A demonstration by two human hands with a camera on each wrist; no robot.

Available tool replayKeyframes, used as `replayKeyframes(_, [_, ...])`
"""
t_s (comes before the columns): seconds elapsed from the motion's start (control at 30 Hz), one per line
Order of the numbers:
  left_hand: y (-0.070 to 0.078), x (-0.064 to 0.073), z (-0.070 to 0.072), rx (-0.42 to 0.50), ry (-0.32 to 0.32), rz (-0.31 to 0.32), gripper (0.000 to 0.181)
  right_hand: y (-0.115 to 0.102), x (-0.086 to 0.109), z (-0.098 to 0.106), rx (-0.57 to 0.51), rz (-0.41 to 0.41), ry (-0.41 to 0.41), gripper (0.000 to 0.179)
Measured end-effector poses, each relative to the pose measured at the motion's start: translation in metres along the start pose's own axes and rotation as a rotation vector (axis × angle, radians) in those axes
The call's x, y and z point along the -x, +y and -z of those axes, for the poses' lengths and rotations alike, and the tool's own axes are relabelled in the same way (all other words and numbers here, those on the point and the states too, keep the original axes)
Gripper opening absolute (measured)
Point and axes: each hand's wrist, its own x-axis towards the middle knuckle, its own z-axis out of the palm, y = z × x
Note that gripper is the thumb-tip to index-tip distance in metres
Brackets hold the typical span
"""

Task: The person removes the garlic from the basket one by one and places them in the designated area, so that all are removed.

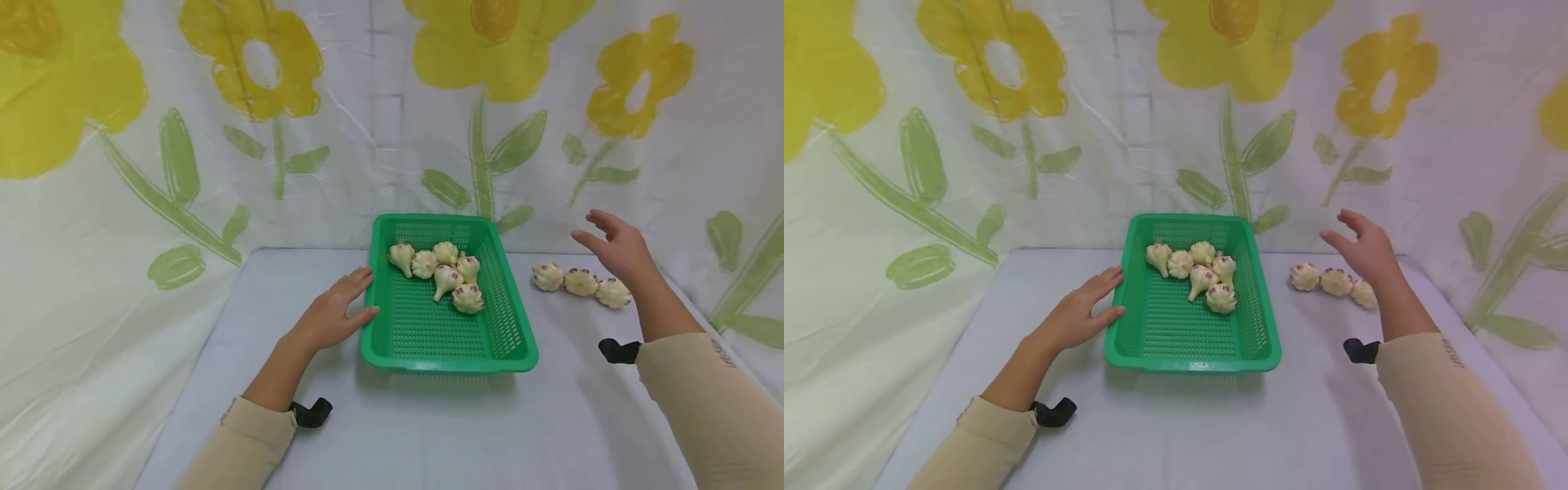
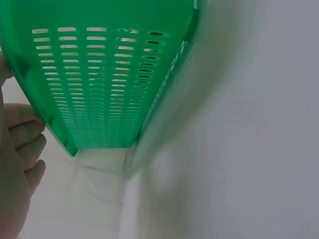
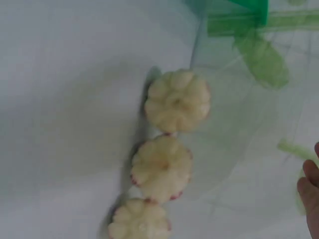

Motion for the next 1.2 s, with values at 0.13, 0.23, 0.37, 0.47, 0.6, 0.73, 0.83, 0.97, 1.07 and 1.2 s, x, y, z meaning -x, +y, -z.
replayKeyframes(0.13, [-0.004, -0.003, -0.002, 0.001, -0.025, 0.002, 0.075, -0.034, -0.005, -0.010, -0.012, 0.074, -0.052, 0.082])
replayKeyframes(0.23, [-0.006, -0.005, -0.003, -0.009, -0.034, -0.002, 0.077, -0.060, -0.007, -0.019, -0.034, 0.127, -0.073, 0.078])
replayKeyframes(0.37, [-0.008, -0.007, -0.002, -0.016, -0.036, -0.012, 0.076, -0.090, -0.008, -0.033, -0.114, 0.186, -0.068, 0.072])
replayKeyframes(0.47, [-0.008, -0.008, -0.002, -0.015, -0.030, -0.016, 0.076, -0.107, -0.008, -0.045, -0.181, 0.212, -0.056, 0.069])
replayKeyframes(0.6, [-0.010, -0.010, -0.003, -0.009, -0.025, -0.018, 0.076, -0.123, -0.013, -0.065, -0.252, 0.223, -0.071, 0.065])
replayKeyframes(0.73, [-0.011, -0.011, -0.003, 0.002, -0.014, -0.015, 0.076, -0.139, -0.017, -0.084, -0.316, 0.200, -0.110, 0.059])
replayKeyframes(0.83, [-0.012, -0.010, -0.002, 0.017, 0.004, -0.015, 0.075, -0.151, -0.021, -0.097, -0.381, 0.175, -0.133, 0.057])
replayKeyframes(0.97, [-0.012, -0.010, -0.003, 0.040, 0.015, -0.007, 0.075, -0.161, -0.028, -0.113, -0.431, 0.133, -0.149, 0.054])
replayKeyframes(1.07, [-0.012, -0.010, -0.004, 0.050, 0.012, -0.004, 0.075, -0.159, -0.032, -0.125, -0.424, 0.090, -0.171, 0.054])
replayKeyframes(1.2, [-0.011, -0.011, -0.007, 0.056, 0.012, -0.018, 0.075, -0.150, -0.036, -0.137, -0.403, 0.028, -0.223, 0.055])
